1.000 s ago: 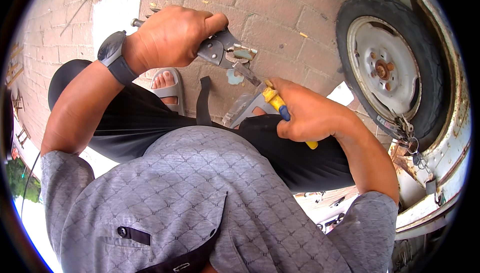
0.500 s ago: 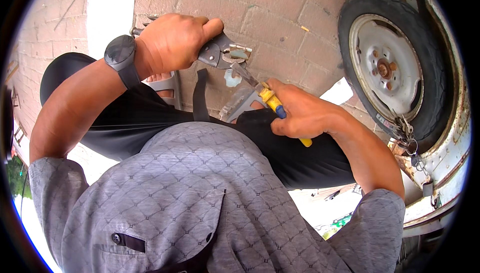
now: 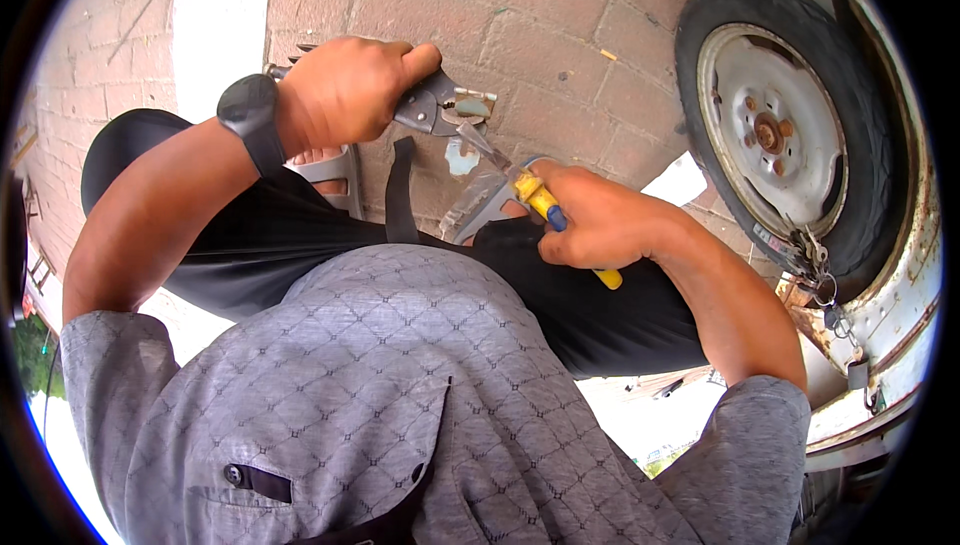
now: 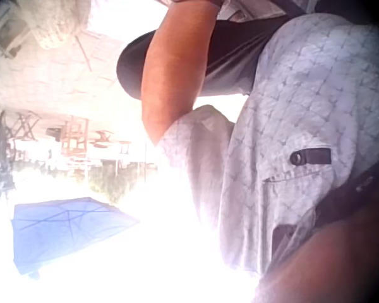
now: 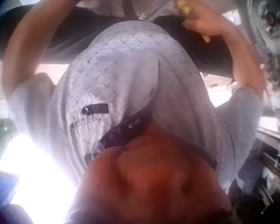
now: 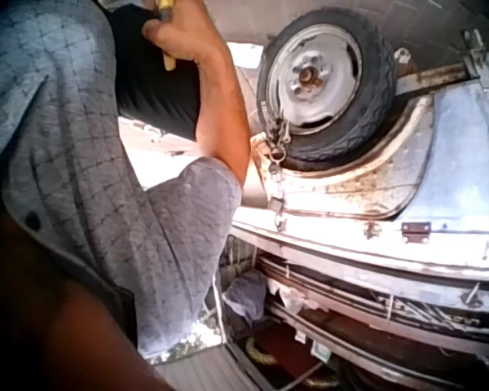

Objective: The person uses pliers and a screwdriver to bend and adjust a small metal bracket, then fits it into a slot on a vehicle's wheel well. The person repeatedly manipulates the bracket with tools and by hand to align it with the mounting area.

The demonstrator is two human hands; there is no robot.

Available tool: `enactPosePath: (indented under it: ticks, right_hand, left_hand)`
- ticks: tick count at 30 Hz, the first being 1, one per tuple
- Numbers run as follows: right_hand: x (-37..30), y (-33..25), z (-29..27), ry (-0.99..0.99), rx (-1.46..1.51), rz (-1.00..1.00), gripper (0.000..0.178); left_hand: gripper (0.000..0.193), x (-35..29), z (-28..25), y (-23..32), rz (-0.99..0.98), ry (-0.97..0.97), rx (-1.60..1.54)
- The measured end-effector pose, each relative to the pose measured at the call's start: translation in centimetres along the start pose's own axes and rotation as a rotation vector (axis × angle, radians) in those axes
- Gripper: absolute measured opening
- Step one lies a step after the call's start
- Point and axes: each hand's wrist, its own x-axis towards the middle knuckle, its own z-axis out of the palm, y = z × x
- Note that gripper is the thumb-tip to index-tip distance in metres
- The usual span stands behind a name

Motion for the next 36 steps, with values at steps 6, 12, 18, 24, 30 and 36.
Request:
enactPosePath:
  ticks: [6,12,18,24,30,36]
  right_hand:
    - [-1.0,-0.4,-0.9,0.100,-0.004,-0.029,0.060]
    - [-3.2,-1.4,-1.3,0.379,-0.204,-0.085,0.067]
    - [-3.4,-0.2,-0.6,0.755,-0.740,-0.276,0.080]
    - [-3.8,-1.0,0.1,0.887,-0.941,-0.317,0.081]
    - [-3.6,-1.1,0.0,1.025,-1.236,-0.373,0.077]
    - [-3.8,-1.5,0.3,1.048,-1.289,-0.376,0.077]
  left_hand:
    - [0.033,1.2,-1.6,-1.5,0.035,-0.049,-0.264]
    - [0.023,0.3,-1.8,-2.6,-0.165,-0.311,-0.688]
    - [0.013,-0.5,-2.7,-2.3,-0.342,-0.630,-1.223]
    - [0.010,-0.8,-3.7,-1.3,-0.345,-0.726,-1.300]
    - [0.013,-1.3,-4.3,0.0,-0.319,-0.661,-1.132]
    - [0.015,-1.9,-3.8,-0.4,-0.343,-0.680,-1.169]
